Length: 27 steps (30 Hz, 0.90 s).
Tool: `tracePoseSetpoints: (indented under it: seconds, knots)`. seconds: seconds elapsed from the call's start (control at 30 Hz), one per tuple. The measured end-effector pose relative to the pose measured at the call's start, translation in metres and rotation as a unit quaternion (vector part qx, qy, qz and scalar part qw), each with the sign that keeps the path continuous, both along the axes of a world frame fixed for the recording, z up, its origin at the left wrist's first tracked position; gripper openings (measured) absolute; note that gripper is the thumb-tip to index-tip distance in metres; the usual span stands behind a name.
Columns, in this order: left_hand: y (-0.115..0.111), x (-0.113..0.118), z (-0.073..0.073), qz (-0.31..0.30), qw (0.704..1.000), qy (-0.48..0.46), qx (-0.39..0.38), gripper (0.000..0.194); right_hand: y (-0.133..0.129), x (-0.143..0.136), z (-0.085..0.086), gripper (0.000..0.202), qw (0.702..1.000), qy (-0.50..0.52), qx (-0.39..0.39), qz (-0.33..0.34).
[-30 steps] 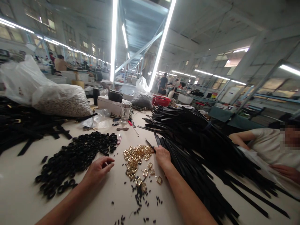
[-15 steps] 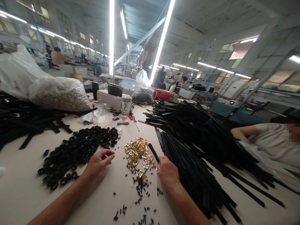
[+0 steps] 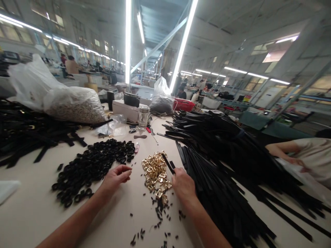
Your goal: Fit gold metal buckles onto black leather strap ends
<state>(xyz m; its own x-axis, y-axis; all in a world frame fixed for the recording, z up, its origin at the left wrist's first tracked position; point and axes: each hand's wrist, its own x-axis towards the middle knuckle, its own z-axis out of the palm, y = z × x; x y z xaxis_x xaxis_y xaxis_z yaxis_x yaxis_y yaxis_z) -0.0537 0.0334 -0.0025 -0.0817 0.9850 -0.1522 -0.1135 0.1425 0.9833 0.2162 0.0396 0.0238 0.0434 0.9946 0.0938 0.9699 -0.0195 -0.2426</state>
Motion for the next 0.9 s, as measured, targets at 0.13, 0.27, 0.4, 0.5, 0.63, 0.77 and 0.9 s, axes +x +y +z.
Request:
tracePoseSetpoints:
  seconds: [0.13,0.27,0.4,0.5,0.63,0.77,0.9]
  knots:
    - [0.002,0.002,-0.004,0.009,0.989,-0.128,-0.074,0.034,-0.002,0.002,0.021,0.024,0.998,0.057,-0.001,0.035]
    - [0.002,0.003,0.001,0.001,0.979,-0.171,-0.111,0.038,-0.011,-0.018,0.025,0.025,0.964,0.213,-0.047,0.150]
    - [-0.003,0.004,0.010,-0.043,0.980,-0.170,-0.095,0.042,-0.022,-0.037,0.014,0.024,0.937,0.279,-0.068,0.199]
    - [-0.006,0.005,0.012,-0.080,0.982,-0.140,-0.093,0.038,-0.026,-0.041,0.006,0.024,0.928,0.294,-0.072,0.218]
    - [-0.007,0.004,0.010,-0.099,0.983,-0.113,-0.109,0.036,-0.025,-0.038,0.000,0.024,0.912,0.327,-0.098,0.229]
    - [-0.007,0.005,0.009,-0.120,0.981,-0.093,-0.124,0.035,-0.023,-0.035,-0.002,0.023,0.891,0.371,-0.133,0.225]
    - [-0.010,0.010,0.010,-0.139,0.978,-0.081,-0.134,0.034,-0.026,-0.039,-0.003,0.017,0.897,0.366,-0.101,0.224]
